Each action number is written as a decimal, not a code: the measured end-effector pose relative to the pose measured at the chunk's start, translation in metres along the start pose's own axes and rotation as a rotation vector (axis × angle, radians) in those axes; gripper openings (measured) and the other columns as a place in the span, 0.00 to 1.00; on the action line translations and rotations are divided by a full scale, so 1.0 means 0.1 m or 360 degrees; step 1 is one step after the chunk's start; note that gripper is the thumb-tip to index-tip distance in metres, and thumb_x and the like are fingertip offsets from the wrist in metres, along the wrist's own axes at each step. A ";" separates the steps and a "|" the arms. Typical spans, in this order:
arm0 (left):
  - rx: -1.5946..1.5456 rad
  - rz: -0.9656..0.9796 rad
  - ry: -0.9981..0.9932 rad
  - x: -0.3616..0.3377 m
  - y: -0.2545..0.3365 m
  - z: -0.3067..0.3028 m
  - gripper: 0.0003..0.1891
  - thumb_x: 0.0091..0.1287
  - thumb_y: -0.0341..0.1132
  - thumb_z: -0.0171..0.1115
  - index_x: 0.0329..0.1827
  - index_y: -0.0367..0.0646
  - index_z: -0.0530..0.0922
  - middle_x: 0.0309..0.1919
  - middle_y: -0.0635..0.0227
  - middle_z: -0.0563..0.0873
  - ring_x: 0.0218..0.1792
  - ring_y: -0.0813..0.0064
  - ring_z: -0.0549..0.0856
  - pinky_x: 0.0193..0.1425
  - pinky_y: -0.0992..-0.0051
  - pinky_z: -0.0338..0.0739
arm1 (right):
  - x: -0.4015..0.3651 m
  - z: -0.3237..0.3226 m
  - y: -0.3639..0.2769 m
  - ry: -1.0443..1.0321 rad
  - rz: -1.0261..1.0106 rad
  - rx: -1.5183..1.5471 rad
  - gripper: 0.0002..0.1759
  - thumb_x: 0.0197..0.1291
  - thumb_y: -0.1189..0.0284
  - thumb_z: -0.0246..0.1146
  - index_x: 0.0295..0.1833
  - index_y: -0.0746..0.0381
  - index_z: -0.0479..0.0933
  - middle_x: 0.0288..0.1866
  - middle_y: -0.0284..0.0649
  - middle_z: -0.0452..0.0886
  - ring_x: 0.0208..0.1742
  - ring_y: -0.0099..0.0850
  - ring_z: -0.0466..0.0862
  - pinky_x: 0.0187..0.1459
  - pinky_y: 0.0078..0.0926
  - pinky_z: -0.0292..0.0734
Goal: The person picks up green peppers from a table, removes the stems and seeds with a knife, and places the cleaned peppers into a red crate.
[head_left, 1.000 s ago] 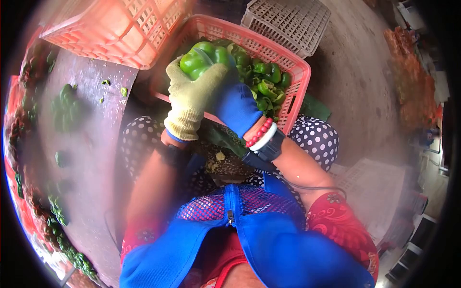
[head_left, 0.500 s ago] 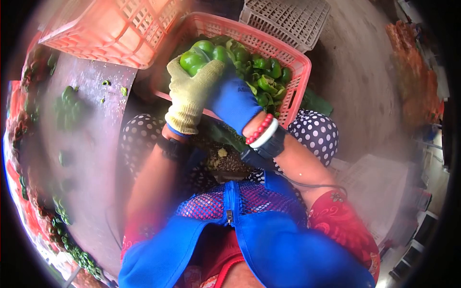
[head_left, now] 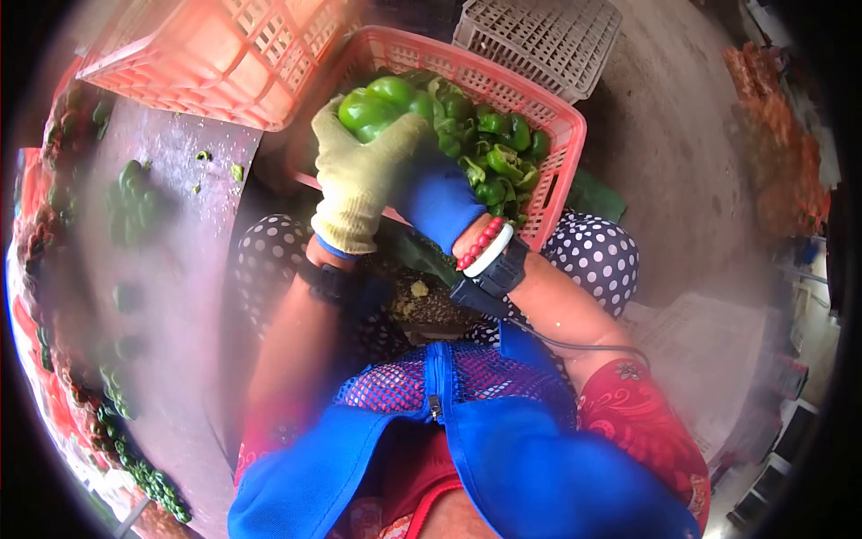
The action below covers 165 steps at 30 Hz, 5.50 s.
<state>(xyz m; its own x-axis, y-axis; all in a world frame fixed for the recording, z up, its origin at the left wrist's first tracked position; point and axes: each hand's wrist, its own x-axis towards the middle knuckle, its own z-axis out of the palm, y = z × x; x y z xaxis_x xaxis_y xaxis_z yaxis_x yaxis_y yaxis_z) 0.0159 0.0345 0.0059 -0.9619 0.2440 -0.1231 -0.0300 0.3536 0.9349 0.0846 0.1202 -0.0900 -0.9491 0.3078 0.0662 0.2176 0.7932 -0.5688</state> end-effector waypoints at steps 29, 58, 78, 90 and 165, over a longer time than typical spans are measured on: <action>-0.0945 0.0363 -0.0896 0.50 -0.81 -0.46 0.39 0.66 0.43 0.67 0.76 0.34 0.64 0.70 0.57 0.76 0.70 0.60 0.76 0.73 0.61 0.73 | -0.04 -0.99 -0.08 -0.0292 0.0562 0.2952 0.42 0.60 0.50 0.69 0.72 0.65 0.68 0.50 0.48 0.84 0.31 0.33 0.84 0.27 0.27 0.79; 0.0362 0.1328 -0.0775 0.31 -0.49 -0.20 0.34 0.62 0.32 0.72 0.72 0.33 0.70 0.67 0.56 0.79 0.60 0.65 0.84 0.63 0.69 0.81 | 0.06 -1.03 -0.07 0.0054 0.0143 0.1757 0.32 0.62 0.67 0.74 0.69 0.64 0.73 0.53 0.39 0.85 0.52 0.25 0.84 0.52 0.26 0.82; -0.1147 -0.0150 -0.0786 0.06 -0.07 -0.12 0.20 0.80 0.40 0.53 0.69 0.40 0.72 0.60 0.60 0.81 0.56 0.64 0.85 0.58 0.65 0.84 | -0.02 -0.79 0.03 -0.0125 0.0683 0.2271 0.32 0.68 0.59 0.70 0.72 0.59 0.70 0.38 0.29 0.81 0.27 0.16 0.76 0.24 0.17 0.73; -0.0080 0.0878 -0.0557 0.08 0.07 -0.20 0.26 0.66 0.30 0.70 0.68 0.44 0.75 0.54 0.61 0.82 0.46 0.70 0.87 0.46 0.70 0.84 | 0.06 -1.15 -0.01 -0.0311 0.0561 0.1586 0.25 0.58 0.72 0.68 0.63 0.60 0.77 0.35 0.30 0.81 0.28 0.16 0.78 0.28 0.17 0.73; 0.1271 -0.0229 0.0034 -0.79 -1.43 -3.43 0.14 0.67 0.46 0.64 0.46 0.48 0.86 0.34 0.50 0.89 0.39 0.45 0.89 0.47 0.55 0.82 | 0.14 -0.65 0.43 -0.0028 0.0956 0.1617 0.27 0.70 0.55 0.62 0.68 0.58 0.74 0.47 0.33 0.82 0.31 0.17 0.72 0.30 0.16 0.69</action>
<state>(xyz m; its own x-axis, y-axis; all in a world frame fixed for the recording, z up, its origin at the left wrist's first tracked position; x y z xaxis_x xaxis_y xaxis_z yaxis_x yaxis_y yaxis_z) 0.0024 -0.3453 -0.0035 -0.9687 0.1326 -0.2099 0.0415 0.9199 0.3900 0.0954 0.1927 -0.0598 -0.7612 0.4752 -0.4413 0.3568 -0.2613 -0.8969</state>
